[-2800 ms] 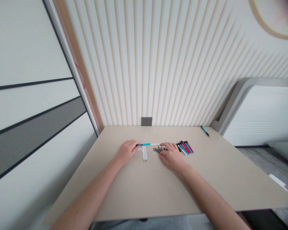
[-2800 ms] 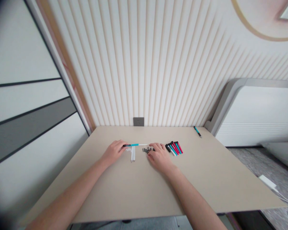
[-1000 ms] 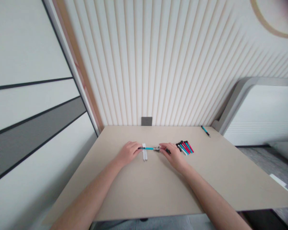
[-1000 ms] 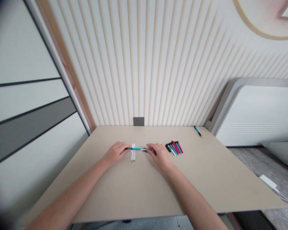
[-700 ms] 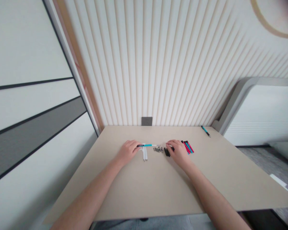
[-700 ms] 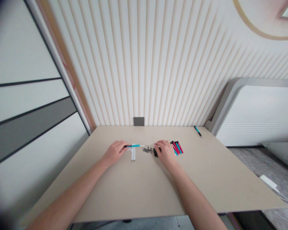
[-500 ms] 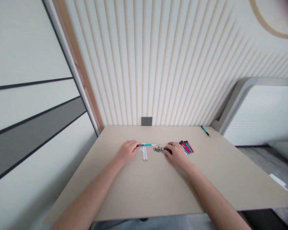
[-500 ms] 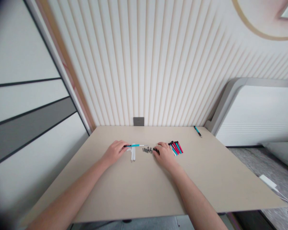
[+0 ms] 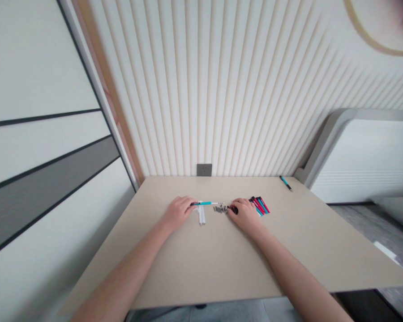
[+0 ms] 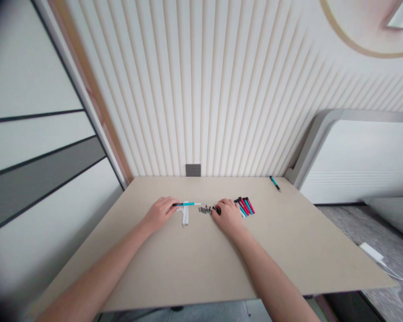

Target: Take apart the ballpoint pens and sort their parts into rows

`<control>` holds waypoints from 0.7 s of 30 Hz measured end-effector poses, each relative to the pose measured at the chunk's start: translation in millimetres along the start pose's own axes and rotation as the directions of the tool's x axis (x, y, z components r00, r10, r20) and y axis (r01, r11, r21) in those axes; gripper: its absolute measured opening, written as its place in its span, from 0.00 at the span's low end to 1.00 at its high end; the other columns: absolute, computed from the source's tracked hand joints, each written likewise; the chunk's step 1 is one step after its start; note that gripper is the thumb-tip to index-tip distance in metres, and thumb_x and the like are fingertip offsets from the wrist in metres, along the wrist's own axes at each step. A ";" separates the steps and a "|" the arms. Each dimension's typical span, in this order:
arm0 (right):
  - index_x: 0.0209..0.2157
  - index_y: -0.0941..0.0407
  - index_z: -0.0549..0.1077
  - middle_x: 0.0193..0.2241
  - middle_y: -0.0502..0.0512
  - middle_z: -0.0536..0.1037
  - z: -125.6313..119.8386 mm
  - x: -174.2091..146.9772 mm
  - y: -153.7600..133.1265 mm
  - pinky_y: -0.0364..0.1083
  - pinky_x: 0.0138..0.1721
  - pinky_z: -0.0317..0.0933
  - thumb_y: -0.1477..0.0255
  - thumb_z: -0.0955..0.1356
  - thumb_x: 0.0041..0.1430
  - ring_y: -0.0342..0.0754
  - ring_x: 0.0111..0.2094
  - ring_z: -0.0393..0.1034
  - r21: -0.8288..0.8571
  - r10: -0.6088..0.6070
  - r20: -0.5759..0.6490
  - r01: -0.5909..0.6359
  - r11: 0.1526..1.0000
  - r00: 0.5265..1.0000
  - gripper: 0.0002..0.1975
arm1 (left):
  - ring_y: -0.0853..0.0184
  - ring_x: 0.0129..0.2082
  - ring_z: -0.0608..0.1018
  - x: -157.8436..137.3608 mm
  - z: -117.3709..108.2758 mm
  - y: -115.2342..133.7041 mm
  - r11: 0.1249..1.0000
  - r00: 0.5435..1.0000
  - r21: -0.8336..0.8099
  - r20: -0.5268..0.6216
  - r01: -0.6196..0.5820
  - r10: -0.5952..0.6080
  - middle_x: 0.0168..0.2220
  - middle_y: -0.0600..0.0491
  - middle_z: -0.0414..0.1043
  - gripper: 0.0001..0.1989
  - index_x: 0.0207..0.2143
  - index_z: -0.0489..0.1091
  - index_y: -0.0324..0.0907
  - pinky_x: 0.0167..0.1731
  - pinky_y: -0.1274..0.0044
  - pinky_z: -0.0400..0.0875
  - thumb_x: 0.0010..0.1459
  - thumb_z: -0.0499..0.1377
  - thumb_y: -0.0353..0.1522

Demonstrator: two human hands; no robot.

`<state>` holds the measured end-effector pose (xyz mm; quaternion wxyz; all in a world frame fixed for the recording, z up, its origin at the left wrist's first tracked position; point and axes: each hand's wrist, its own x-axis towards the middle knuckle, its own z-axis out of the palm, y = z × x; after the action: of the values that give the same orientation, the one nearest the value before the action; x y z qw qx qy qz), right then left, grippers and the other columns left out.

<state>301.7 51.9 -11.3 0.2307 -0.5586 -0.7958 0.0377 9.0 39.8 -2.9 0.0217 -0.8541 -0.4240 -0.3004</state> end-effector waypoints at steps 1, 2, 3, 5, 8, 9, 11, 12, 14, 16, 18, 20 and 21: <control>0.32 0.54 0.76 0.37 0.56 0.76 0.6 0.4 -1.1 0.49 0.44 0.53 0.65 0.66 0.58 0.52 0.43 0.66 -0.005 0.009 -0.006 -0.009 1.000 1.000 0.09 | 0.66 0.37 0.75 -0.1 0.0 0.0 1.000 1.000 0.001 0.002 0.001 -0.001 0.38 0.53 0.74 0.07 0.43 0.68 0.43 0.39 0.73 0.65 0.65 0.53 0.34; 0.31 0.55 0.76 0.36 0.56 0.76 1.4 0.9 -2.1 0.49 0.44 0.53 0.65 0.66 0.57 0.52 0.43 0.66 -0.009 0.018 -0.013 -0.018 1.000 1.000 0.09 | 0.66 0.37 0.75 -0.1 -0.1 0.1 1.000 1.000 0.001 0.004 0.001 -0.001 0.38 0.53 0.74 0.07 0.43 0.68 0.43 0.38 0.73 0.65 0.65 0.53 0.34; 0.31 0.55 0.75 0.36 0.56 0.76 2.3 1.5 -3.0 0.49 0.44 0.53 0.66 0.67 0.56 0.52 0.42 0.67 -0.010 0.025 -0.020 -0.025 1.000 0.999 0.08 | 0.66 0.37 0.75 -0.1 -0.2 0.2 1.000 1.000 0.001 0.005 0.000 0.000 0.38 0.52 0.74 0.07 0.43 0.68 0.43 0.38 0.73 0.65 0.65 0.53 0.34; 0.30 0.55 0.74 0.35 0.56 0.77 4.3 3.0 -4.0 0.49 0.44 0.54 0.67 0.67 0.56 0.52 0.42 0.67 0.003 0.034 -0.031 -0.034 0.999 0.999 0.07 | 0.66 0.37 0.74 0.1 -0.5 0.4 1.000 1.000 0.000 0.005 -0.007 0.007 0.38 0.52 0.74 0.07 0.43 0.68 0.43 0.38 0.73 0.65 0.66 0.53 0.34; 0.30 0.55 0.75 0.34 0.56 0.77 7.3 6.0 -2.5 0.48 0.45 0.55 0.67 0.67 0.56 0.51 0.41 0.68 0.078 0.057 -0.040 -0.054 0.996 0.998 0.07 | 0.66 0.37 0.74 0.5 -0.7 0.7 1.000 1.000 0.003 0.000 -0.017 0.017 0.38 0.53 0.74 0.07 0.42 0.68 0.43 0.38 0.74 0.65 0.65 0.53 0.34; 0.30 0.55 0.75 0.35 0.56 0.77 8.2 7.0 -1.2 0.48 0.45 0.56 0.67 0.66 0.55 0.51 0.41 0.69 0.117 0.072 -0.042 -0.066 0.991 0.997 0.07 | 0.66 0.36 0.75 0.7 -0.7 0.7 1.000 1.000 0.004 -0.003 -0.018 0.018 0.37 0.53 0.74 0.07 0.42 0.69 0.43 0.38 0.74 0.66 0.65 0.53 0.34; 0.32 0.55 0.75 0.34 0.56 0.78 9.2 8.4 2.2 0.47 0.43 0.59 0.66 0.66 0.56 0.51 0.40 0.70 0.220 0.116 -0.042 -0.105 0.970 0.992 0.09 | 0.67 0.36 0.75 0.8 -0.5 0.8 1.000 1.000 0.008 -0.011 -0.017 0.017 0.37 0.53 0.74 0.07 0.42 0.69 0.43 0.38 0.74 0.66 0.65 0.54 0.34; 0.34 0.55 0.75 0.34 0.56 0.78 9.2 8.7 3.8 0.46 0.41 0.61 0.65 0.65 0.57 0.50 0.38 0.71 0.285 0.139 -0.036 -0.124 0.951 0.990 0.10 | 0.67 0.35 0.75 0.8 -0.3 0.8 1.000 1.000 0.010 -0.014 -0.015 0.015 0.37 0.53 0.74 0.07 0.42 0.69 0.43 0.37 0.74 0.66 0.65 0.54 0.34; 0.38 0.56 0.75 0.33 0.56 0.79 7.6 8.5 5.7 0.46 0.36 0.63 0.64 0.63 0.59 0.49 0.34 0.72 0.410 0.158 -0.033 -0.131 0.903 0.987 0.13 | 0.67 0.35 0.75 0.5 0.0 0.7 1.000 1.000 0.012 -0.017 -0.012 0.012 0.37 0.52 0.74 0.07 0.42 0.69 0.43 0.37 0.74 0.66 0.65 0.53 0.34; 0.40 0.55 0.74 0.34 0.56 0.79 3.5 7.4 5.2 0.46 0.35 0.64 0.64 0.63 0.60 0.49 0.33 0.72 0.477 0.117 -0.071 -0.069 0.876 0.991 0.14 | 0.67 0.35 0.75 0.1 0.2 0.5 1.000 1.000 0.014 -0.016 -0.006 0.007 0.37 0.52 0.74 0.08 0.43 0.69 0.43 0.38 0.73 0.66 0.65 0.53 0.34; 0.39 0.55 0.75 0.36 0.56 0.79 -2.4 5.8 2.4 0.48 0.40 0.65 0.65 0.63 0.60 0.50 0.37 0.72 0.474 0.023 -0.135 0.045 0.879 0.991 0.12 | 0.66 0.36 0.75 -0.1 0.1 0.3 1.000 1.000 0.017 -0.014 0.000 0.000 0.37 0.52 0.74 0.08 0.43 0.69 0.43 0.38 0.73 0.66 0.66 0.53 0.34; 0.39 0.55 0.75 0.38 0.57 0.78 -8.2 4.4 -1.1 0.50 0.45 0.64 0.67 0.63 0.60 0.51 0.41 0.71 0.448 -0.062 -0.176 0.136 0.884 0.982 0.11 | 0.66 0.36 0.75 0.1 -0.1 0.2 1.000 1.000 0.023 -0.016 0.005 -0.005 0.37 0.52 0.74 0.08 0.43 0.69 0.43 0.38 0.73 0.66 0.66 0.53 0.35; 0.39 0.54 0.75 0.39 0.57 0.78 -10.4 3.9 -2.5 0.50 0.46 0.63 0.68 0.63 0.61 0.51 0.42 0.71 0.438 -0.088 -0.183 0.161 0.884 0.979 0.10 | 0.66 0.36 0.75 0.2 -0.2 0.1 1.000 1.000 0.026 -0.019 0.007 -0.007 0.37 0.52 0.74 0.08 0.42 0.69 0.43 0.37 0.73 0.66 0.66 0.53 0.35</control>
<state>302.7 52.5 0.0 0.4181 -0.4387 -0.7788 0.1617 9.0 39.8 -2.6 0.0359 -0.8494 -0.4307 -0.3030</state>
